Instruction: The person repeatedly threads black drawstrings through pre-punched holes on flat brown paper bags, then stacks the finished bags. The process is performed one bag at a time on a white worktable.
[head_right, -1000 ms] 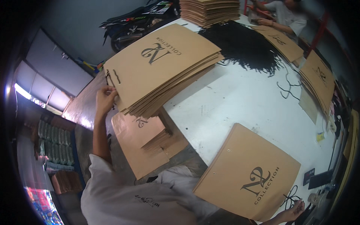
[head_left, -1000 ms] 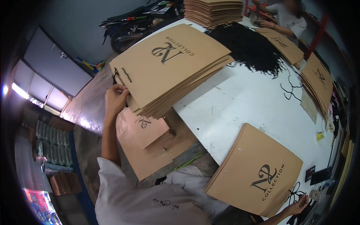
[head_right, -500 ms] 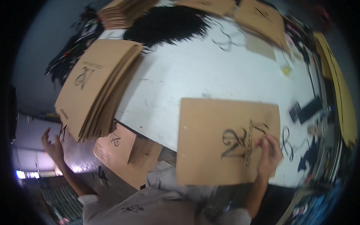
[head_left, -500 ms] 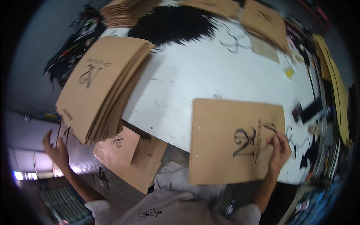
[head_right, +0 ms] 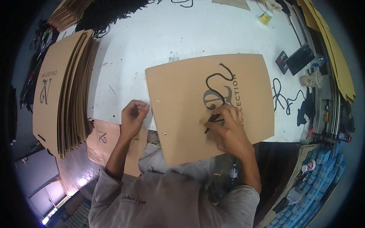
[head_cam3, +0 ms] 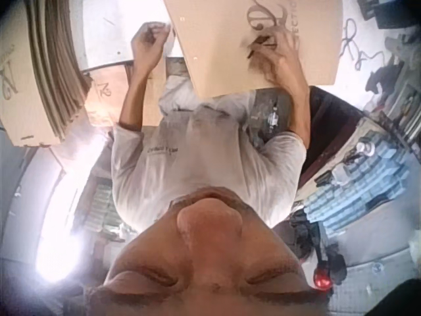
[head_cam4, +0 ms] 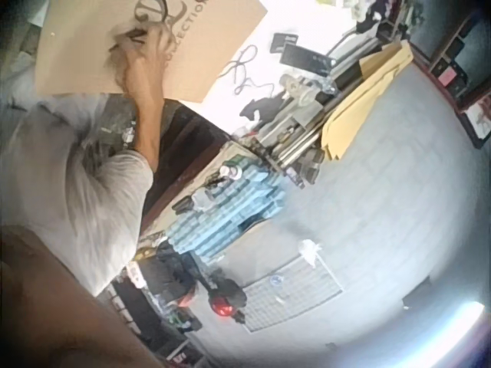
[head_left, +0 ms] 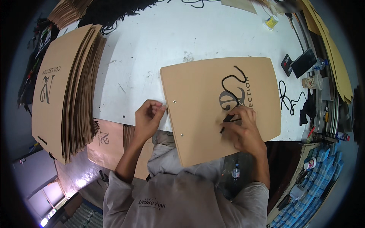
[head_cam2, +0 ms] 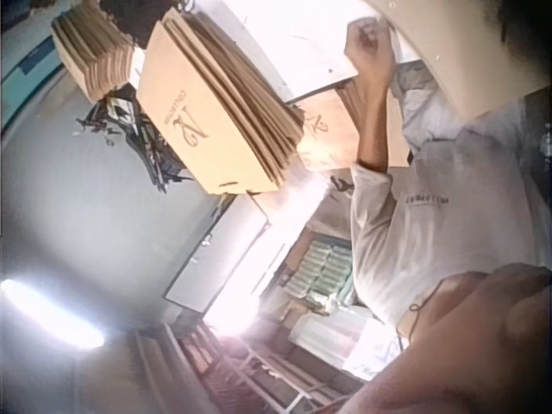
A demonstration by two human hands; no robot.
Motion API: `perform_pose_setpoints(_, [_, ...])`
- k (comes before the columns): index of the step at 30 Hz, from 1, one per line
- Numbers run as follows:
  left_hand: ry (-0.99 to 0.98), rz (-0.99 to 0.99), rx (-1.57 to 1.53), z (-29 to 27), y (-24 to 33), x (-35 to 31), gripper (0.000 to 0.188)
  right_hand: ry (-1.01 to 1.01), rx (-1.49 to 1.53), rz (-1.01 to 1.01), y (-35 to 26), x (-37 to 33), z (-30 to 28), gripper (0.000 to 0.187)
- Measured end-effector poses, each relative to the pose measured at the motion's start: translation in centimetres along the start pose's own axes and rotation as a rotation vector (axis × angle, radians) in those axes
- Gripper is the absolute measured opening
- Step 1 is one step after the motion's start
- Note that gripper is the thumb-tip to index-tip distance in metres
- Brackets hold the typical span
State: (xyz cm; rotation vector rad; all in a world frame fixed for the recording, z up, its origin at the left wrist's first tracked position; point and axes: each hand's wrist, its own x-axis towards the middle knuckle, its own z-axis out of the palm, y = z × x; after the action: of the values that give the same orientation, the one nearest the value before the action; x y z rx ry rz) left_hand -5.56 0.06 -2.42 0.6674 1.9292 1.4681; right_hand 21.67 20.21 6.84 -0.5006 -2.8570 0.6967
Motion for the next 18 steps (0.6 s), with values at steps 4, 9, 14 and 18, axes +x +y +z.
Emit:
perform_pose_setpoints(4, [-0.008,-0.056,-0.101,1.5,0.0,0.6,0.016,0.036,-0.044,-0.024,0.4,0.1,3.2,0.029])
perform_pose_setpoints(9, [-0.017,-0.056,-0.262,2.4,-0.1,0.1,0.020,0.174,0.567,0.088,-1.5,3.9,6.4,0.017])
perform_pose_setpoints(14, [-0.100,-0.012,-0.286,2.2,0.4,0.1,0.037,0.241,0.651,-0.022,-3.2,10.2,8.0,0.012])
perform_pose_setpoints(18, [-0.206,-0.048,-0.437,2.0,1.1,0.7,0.040,0.168,0.663,0.011,-3.7,11.1,8.2,0.013])
